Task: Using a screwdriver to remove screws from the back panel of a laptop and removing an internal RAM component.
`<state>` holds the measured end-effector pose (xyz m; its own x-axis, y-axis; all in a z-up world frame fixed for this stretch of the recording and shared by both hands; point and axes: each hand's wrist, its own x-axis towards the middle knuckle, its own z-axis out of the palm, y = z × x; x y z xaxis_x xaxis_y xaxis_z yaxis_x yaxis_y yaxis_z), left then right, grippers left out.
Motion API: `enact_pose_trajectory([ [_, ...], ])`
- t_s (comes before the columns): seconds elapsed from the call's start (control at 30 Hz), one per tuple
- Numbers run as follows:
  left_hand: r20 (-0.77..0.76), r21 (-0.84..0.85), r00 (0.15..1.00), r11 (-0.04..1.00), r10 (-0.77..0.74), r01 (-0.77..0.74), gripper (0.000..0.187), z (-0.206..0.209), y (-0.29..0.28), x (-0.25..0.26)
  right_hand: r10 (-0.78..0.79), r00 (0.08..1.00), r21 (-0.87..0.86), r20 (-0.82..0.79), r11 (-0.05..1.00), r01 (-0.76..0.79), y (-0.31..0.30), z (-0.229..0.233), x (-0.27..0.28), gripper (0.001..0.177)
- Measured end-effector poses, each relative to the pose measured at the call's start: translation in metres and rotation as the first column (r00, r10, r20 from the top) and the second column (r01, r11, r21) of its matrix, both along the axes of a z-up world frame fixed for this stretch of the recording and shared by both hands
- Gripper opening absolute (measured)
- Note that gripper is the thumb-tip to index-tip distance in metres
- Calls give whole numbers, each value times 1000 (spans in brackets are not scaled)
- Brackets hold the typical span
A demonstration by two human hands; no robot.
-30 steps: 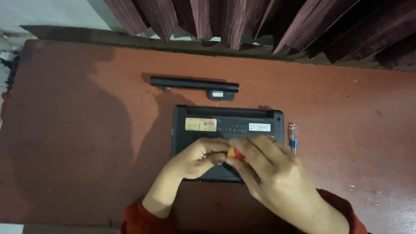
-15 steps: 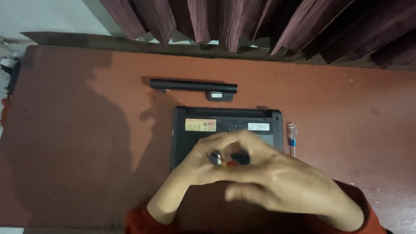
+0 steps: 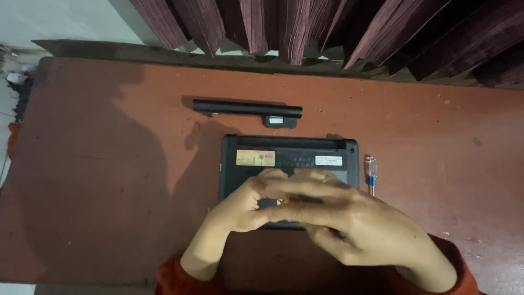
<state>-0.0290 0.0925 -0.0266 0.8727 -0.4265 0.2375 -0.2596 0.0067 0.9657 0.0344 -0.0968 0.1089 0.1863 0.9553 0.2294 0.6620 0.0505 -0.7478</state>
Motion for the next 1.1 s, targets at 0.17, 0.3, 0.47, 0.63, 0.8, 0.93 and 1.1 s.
enact_pose_trajectory([
  [0.17,198,10,952,970,235,-242,30,4,-12,5,-184,983,49,-14,982,185,-2,-12,-4,22],
  [0.3,128,40,950,955,286,-293,23,5,-9,4,-183,980,23,82,983,182,-5,-16,-6,39],
  [0.47,7,126,995,987,104,-104,8,-4,2,-1,-41,984,0,-172,999,42,-4,-11,0,71],
  [0.63,156,32,954,964,257,-265,20,2,-10,3,-79,987,41,-140,995,86,-2,-22,-9,36],
  [0.8,291,-24,855,897,429,-442,28,-5,-23,5,-174,981,-7,-87,985,174,-4,-21,-14,39],
  [0.93,269,111,920,940,285,-323,18,7,-10,-1,-145,989,62,0,988,144,-4,-14,-11,29],
  [1.1,220,65,963,982,159,-177,19,12,-8,-1,-127,991,40,-51,991,129,-14,-13,-8,36],
])
